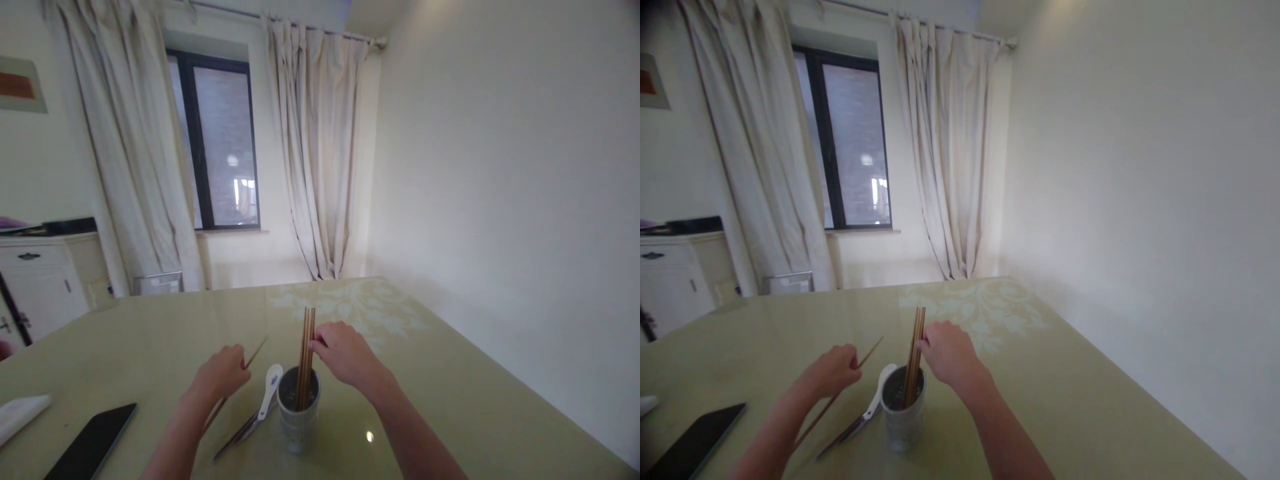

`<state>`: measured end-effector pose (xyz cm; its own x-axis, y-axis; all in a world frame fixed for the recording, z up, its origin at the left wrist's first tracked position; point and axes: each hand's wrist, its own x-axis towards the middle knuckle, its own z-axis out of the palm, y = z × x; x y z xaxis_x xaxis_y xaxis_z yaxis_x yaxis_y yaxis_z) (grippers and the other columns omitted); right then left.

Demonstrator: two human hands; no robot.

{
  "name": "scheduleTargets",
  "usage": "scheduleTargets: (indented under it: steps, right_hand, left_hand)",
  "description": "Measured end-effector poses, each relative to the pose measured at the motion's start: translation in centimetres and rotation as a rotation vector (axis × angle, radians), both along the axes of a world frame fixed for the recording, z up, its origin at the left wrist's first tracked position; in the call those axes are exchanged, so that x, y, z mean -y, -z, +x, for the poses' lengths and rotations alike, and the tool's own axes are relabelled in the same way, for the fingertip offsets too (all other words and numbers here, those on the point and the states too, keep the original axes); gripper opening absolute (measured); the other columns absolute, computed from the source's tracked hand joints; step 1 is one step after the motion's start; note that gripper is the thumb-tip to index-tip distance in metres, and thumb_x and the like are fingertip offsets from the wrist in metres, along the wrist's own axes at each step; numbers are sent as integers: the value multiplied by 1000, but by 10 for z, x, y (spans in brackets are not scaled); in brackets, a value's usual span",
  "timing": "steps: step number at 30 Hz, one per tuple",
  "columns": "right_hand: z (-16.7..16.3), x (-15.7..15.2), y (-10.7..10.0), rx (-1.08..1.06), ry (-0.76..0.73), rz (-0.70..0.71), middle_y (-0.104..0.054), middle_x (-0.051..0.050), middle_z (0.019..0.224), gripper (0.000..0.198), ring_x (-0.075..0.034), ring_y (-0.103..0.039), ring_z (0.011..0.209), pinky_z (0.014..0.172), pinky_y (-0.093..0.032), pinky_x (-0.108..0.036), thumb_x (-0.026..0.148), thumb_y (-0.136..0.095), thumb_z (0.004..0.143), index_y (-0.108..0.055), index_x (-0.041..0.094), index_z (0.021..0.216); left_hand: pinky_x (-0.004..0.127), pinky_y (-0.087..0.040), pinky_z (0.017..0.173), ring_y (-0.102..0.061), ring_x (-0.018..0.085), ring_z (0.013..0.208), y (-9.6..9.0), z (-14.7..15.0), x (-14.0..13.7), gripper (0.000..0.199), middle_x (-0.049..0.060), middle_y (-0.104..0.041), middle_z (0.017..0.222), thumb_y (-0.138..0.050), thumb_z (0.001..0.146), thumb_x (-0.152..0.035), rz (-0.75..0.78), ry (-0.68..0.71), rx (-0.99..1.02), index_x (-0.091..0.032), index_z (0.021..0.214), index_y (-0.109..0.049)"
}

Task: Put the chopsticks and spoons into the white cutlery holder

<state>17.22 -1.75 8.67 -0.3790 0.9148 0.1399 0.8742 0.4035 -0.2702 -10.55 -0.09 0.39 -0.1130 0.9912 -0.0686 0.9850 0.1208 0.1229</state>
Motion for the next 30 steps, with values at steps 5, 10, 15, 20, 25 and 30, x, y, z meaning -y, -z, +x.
scheduleTargets:
  steps: [5,10,15,20,25,30]
  right_hand:
    - [5,4,-7,-19,27,19,-81,-14,92,28,-27,-74,84,67,-40,-31,36,-65,102,-80,18,85]
    - [11,18,-30,-529,-131,111,-72,-3,74,37,-17,-65,69,65,-40,-28,43,-60,106,-74,19,82]
    - [11,33,-40,-913,-341,43,-69,2,76,24,-13,-63,68,64,-45,-24,36,-59,105,-72,20,93]
    - [19,31,-42,-939,-263,154,-68,1,73,31,-13,-62,66,62,-45,-24,40,-56,107,-65,21,85]
    - [27,20,-41,-883,-174,197,-71,0,75,29,-14,-65,66,64,-47,-25,41,-50,108,-61,22,89]
    - [26,11,-35,-681,-144,106,-72,0,76,28,-14,-67,65,65,-46,-25,32,-47,107,-58,22,83]
  left_hand:
    - [32,-48,73,-71,22,78,-56,15,17,11,5,-75,84,-55,93,-29,355,107,273,-22,91,-64]
    - [28,-53,67,-69,17,76,-95,53,48,26,2,-74,90,-63,96,-48,597,344,783,-23,99,-68]
    - [28,-56,78,-70,16,81,-100,83,61,21,1,-75,88,-72,93,-43,532,557,1023,-22,95,-72]
    - [31,-56,72,-67,18,82,-69,91,29,43,4,-70,87,-62,94,-62,469,452,1200,-20,91,-68]
    - [40,-56,94,-67,28,114,-27,98,7,81,15,-71,124,-87,67,-70,222,251,1374,-21,127,-61]
    - [35,-54,90,-73,24,98,-18,104,13,66,10,-80,103,-88,71,-64,-87,320,1487,-19,116,-71]
